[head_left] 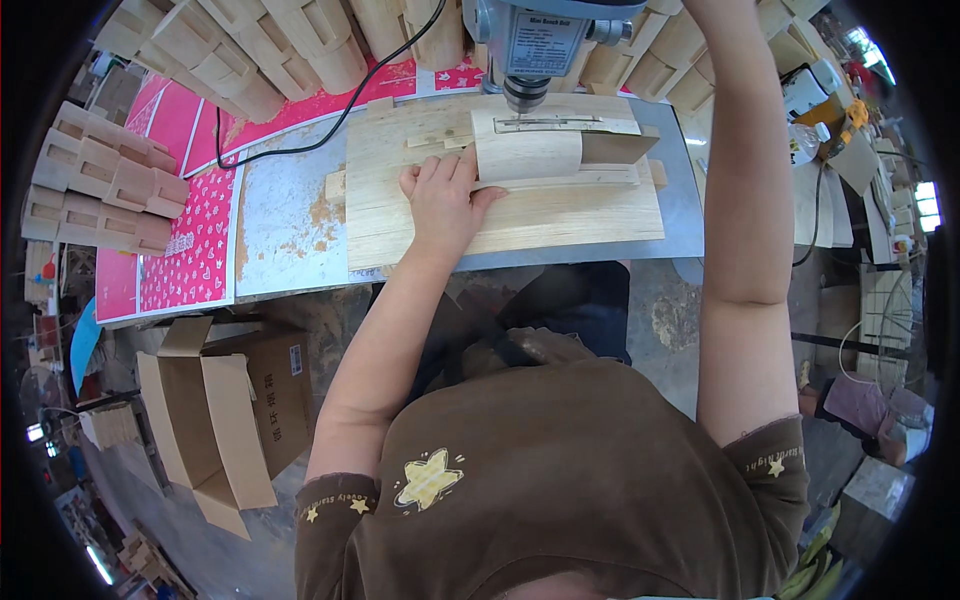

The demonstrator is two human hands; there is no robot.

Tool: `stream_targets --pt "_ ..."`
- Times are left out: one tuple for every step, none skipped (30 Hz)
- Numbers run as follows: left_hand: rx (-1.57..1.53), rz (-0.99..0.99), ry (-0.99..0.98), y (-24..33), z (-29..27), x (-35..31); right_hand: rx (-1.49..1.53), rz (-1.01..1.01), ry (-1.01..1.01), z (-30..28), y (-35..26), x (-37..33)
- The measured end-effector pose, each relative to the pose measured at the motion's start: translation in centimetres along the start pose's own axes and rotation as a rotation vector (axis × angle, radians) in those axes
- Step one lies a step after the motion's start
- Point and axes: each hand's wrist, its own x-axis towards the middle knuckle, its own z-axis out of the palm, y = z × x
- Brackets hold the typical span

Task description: Operating a bench drill press to drill or mill grooves into wooden cylindrical blocks.

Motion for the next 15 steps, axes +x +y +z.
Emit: stream_targets --pt "0.007 0.005 0.010 -0.1 0.1 -0.1 0.082 0.200 -0.038 -0.1 0.1 0.4" --pt "0.018 -0.007 0.010 -0.5 -0.2 -0.3 0.093 0.197 -0.050 -0.3 -1.0 -1.5" --pt "0.017 -0.015 0.008 -0.6 -0.4 -0.5 0.077 -0.060 -0.016 -1.8 -3.1 -5.3" --pt "0.006 -0.015 0.005 -0.4 -0.3 -0.4 0.051 -0.314 0.024 -3.2 -4.0 -8.4" --pt "0.009 -0.018 0.005 -0.4 -0.4 -0.4 0.075 -0.214 -0.016 -3.6 -3.4 -10.1" --pt "0.002 -0.012 0.011 -0.2 -0.4 -0.3 0.092 -0.112 -0.053 -4.0 -2.5 -11.8" --pt "0.014 -0.017 0.014 -0.6 -0.5 -0.6 0.191 -0.158 -0.050 -3.3 -2.3 -14.0" --pt "0.010 -0.017 0.013 -0.6 -0.3 -0.6 0.271 -0.202 -0.040 -2.7 -2.1 -15.8" --pt "0.006 -0.008 0.017 -0.4 0.0 -0.4 0.260 -0.200 -0.036 -2.1 -1.6 -16.8" --pt "0.012 -0.003 0.019 -0.4 0.1 -0.5 0.327 -0.177 0.015 -1.2 -0.9 -17.8" --pt "0.010 0.002 0.019 -0.3 0.0 -0.4 0.391 -0.155 0.069 -0.6 -0.4 -18.8" --pt "0.004 -0.012 0.005 -0.2 -0.1 -0.3 0.390 -0.155 0.074 0.2 0.3 -19.5" --pt "0.003 -0.026 -0.007 -0.3 -0.2 -0.3 0.386 -0.208 0.105 1.4 1.2 -20.1" --pt "-0.001 -0.018 -0.002 -0.2 -0.2 0.0 0.373 -0.264 0.141 2.1 2.0 -20.4" --pt "0.001 0.000 0.016 -0.3 -0.2 0.2 0.368 -0.270 0.150 2.9 2.6 -20.7"
